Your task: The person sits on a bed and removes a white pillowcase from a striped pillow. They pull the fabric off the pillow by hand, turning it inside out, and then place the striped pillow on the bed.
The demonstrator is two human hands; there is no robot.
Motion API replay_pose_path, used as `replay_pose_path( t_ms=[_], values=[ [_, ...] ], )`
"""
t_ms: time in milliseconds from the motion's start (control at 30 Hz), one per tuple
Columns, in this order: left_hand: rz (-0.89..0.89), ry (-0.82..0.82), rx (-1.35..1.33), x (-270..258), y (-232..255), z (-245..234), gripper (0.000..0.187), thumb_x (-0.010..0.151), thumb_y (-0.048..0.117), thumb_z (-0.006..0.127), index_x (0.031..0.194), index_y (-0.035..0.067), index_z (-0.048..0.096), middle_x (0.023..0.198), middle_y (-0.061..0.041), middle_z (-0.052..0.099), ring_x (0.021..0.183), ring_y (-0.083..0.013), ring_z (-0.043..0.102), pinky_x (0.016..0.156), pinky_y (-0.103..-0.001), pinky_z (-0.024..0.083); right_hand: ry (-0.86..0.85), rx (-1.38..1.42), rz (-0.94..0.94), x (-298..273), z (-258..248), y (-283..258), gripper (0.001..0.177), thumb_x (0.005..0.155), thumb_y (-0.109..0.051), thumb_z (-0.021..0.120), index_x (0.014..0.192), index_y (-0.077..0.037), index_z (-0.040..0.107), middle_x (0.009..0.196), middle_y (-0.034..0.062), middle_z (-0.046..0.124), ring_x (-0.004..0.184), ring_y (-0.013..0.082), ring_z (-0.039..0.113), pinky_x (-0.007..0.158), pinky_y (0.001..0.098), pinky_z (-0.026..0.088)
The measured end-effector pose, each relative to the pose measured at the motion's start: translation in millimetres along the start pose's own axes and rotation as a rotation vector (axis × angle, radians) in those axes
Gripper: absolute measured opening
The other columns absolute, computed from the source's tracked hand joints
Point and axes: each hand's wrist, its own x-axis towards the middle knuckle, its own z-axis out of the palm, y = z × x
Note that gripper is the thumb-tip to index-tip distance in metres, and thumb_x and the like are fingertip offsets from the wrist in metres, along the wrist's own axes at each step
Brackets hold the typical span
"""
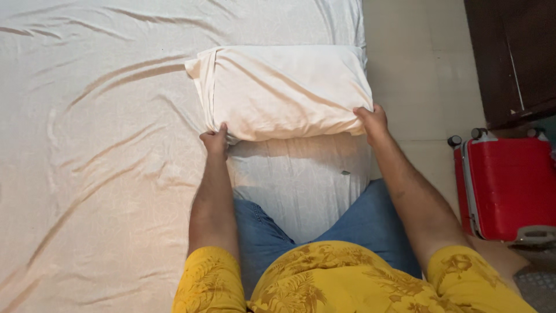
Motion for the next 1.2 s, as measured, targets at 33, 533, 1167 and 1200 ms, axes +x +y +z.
replay_pose_path(
  t_ms=[33,533,1167,1200],
  values=[
    [-0.012,0.028,-0.027,0,2,3,0.069,0.087,0.026,0.086,0.131,-0.006,0.043,0.12,-0.023,0.063,0.095,-0.0264,0.066,0.079,-0.042,0.055,-0.028,0.034,-0.012,1,0,0,0.044,0.087,-0.007,0.078,0.127,0.003,0.06,0.116,0.014,0.071,0.1,0.0206,0.069,0.087,0.0314,0.054],
    [0.26,0.029,-0.202,-22,45,-11,0.024,0.093,0.007,0.065,0.112,-0.006,0.064,0.096,-0.012,0.068,0.079,-0.0192,0.063,0.07,-0.033,0.051,0.096,0.009,-0.193,-9,4,-20,0.041,0.082,0.0,0.08,0.117,0.004,0.058,0.11,0.015,0.069,0.096,0.0211,0.067,0.087,0.0336,0.055],
    [-0.063,0.241,-0.4,-72,-16,-61,0.021,0.091,0.0,0.066,0.107,-0.013,0.068,0.102,-0.019,0.072,0.086,-0.0246,0.067,0.074,-0.038,0.056,0.317,0.104,-0.283,-79,-47,68,0.043,0.089,-0.004,0.081,0.119,-0.003,0.05,0.111,0.0099,0.066,0.1,0.0184,0.063,0.092,0.0302,0.051],
    [-0.07,0.29,-0.37,-69,-15,-58,0.022,0.092,0.0,0.067,0.107,-0.015,0.067,0.103,-0.021,0.071,0.088,-0.0265,0.067,0.076,-0.039,0.056,0.372,-0.005,-0.282,-78,-45,72,0.043,0.088,-0.005,0.083,0.117,-0.003,0.052,0.11,0.011,0.066,0.099,0.0203,0.063,0.091,0.0317,0.051]
  ],
)
